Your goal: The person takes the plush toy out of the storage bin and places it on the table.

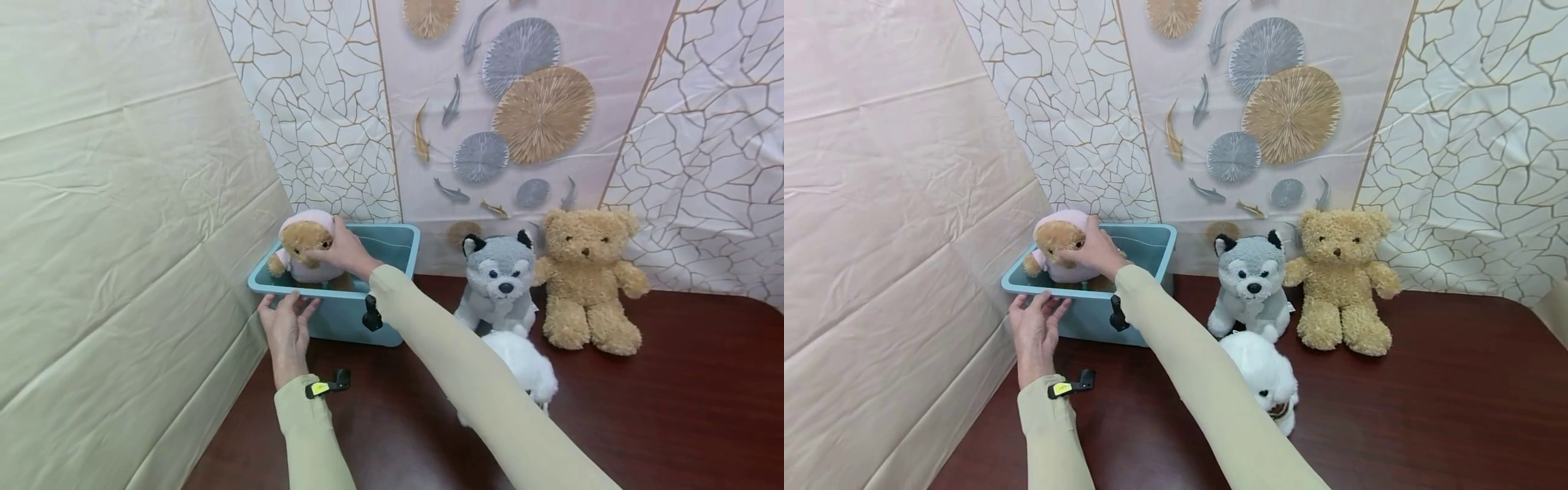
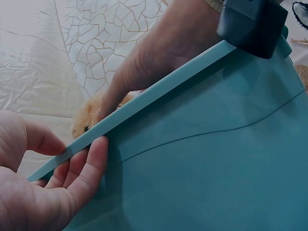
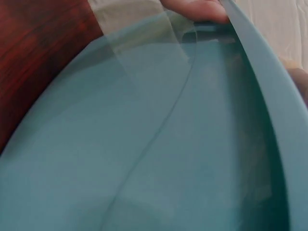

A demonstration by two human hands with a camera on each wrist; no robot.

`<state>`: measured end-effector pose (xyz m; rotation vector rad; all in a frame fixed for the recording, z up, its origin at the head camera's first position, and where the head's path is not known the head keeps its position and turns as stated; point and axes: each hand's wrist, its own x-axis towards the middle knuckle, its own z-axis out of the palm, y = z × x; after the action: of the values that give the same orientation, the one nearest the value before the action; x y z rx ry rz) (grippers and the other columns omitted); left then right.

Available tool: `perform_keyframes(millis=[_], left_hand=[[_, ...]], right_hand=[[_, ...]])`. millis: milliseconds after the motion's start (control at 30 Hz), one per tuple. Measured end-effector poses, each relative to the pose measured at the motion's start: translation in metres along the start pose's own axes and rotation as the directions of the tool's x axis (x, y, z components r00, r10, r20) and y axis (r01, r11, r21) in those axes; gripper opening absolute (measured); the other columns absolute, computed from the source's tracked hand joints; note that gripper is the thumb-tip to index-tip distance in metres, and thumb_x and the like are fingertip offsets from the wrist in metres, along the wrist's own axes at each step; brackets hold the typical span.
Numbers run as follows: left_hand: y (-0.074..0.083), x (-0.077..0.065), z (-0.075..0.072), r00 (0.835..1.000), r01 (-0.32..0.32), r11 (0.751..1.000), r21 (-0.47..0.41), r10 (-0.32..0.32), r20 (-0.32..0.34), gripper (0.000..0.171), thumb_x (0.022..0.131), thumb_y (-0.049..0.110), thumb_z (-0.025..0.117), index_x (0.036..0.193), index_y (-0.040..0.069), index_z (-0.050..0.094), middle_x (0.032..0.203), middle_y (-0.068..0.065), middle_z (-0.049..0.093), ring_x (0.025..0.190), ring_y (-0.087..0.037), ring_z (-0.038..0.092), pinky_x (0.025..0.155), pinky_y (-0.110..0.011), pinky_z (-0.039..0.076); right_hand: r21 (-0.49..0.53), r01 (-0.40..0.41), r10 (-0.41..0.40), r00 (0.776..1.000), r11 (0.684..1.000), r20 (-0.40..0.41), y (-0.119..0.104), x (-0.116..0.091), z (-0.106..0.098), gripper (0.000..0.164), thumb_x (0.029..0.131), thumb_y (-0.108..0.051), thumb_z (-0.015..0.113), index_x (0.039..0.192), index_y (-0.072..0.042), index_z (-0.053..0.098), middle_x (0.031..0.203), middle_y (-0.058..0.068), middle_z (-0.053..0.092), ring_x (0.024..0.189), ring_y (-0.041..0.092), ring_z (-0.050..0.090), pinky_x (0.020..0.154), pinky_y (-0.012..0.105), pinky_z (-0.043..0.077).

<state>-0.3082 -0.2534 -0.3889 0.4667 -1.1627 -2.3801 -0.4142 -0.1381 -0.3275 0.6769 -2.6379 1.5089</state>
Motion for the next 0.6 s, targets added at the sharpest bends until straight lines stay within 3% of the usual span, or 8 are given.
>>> perform_keyframes(millis=[133, 267, 500, 600], left_hand=[[0.0009, 0.0001, -0.0006, 1.0, 0.003, 1.0, 0.005, -0.003, -0.005, 0.063, 0.094, 0.001, 0.055, 0.139, 0.019, 0.014, 0.11, -0.007, 0.041, 0.087, -0.017, 0.051, 0.085, -0.039, 0.061], [0.0022, 0.0001, -0.0017, 1.0, 0.0, 1.0, 0.007, 0.0, -0.008, 0.064, 0.094, 0.001, 0.055, 0.139, 0.02, 0.014, 0.112, -0.007, 0.04, 0.087, -0.017, 0.051, 0.084, -0.039, 0.061], [0.002, -0.0001, -0.0018, 1.0, 0.002, 1.0, 0.015, -0.001, -0.015, 0.065, 0.094, 0.002, 0.057, 0.14, 0.019, 0.014, 0.112, -0.007, 0.039, 0.088, -0.018, 0.051, 0.083, -0.038, 0.061], [0.0018, 0.0, -0.0017, 1.0, -0.001, 1.0, 0.01, 0.001, -0.009, 0.065, 0.094, 0.002, 0.057, 0.14, 0.019, 0.014, 0.112, -0.007, 0.039, 0.087, -0.017, 0.051, 0.083, -0.038, 0.061]], right_hand=[[-0.167, 0.031, -0.034, 0.999, 0.985, -0.018, 0.0009, -0.0007, -0.002, 0.092, 0.079, -0.041, 0.081, 0.149, -0.017, 0.028, 0.143, 0.015, 0.035, 0.129, 0.029, 0.035, 0.105, 0.044, 0.044], [-0.256, 0.096, -0.1, 0.995, 0.962, -0.003, 0.0015, -0.0005, -0.0008, 0.089, 0.076, -0.043, 0.083, 0.142, -0.014, 0.032, 0.142, 0.014, 0.032, 0.129, 0.028, 0.032, 0.106, 0.043, 0.042], [-0.192, 0.176, -0.165, 0.984, 0.965, 0.073, -0.0024, -0.0007, 0.0059, 0.079, 0.075, -0.038, 0.084, 0.124, -0.011, 0.03, 0.121, 0.011, 0.047, 0.11, 0.022, 0.053, 0.089, 0.032, 0.051], [-0.177, 0.191, -0.179, 0.98, 0.966, 0.081, -0.0051, -0.0015, 0.007, 0.083, 0.077, -0.038, 0.083, 0.132, -0.011, 0.027, 0.129, 0.012, 0.048, 0.111, 0.021, 0.055, 0.088, 0.033, 0.053]])
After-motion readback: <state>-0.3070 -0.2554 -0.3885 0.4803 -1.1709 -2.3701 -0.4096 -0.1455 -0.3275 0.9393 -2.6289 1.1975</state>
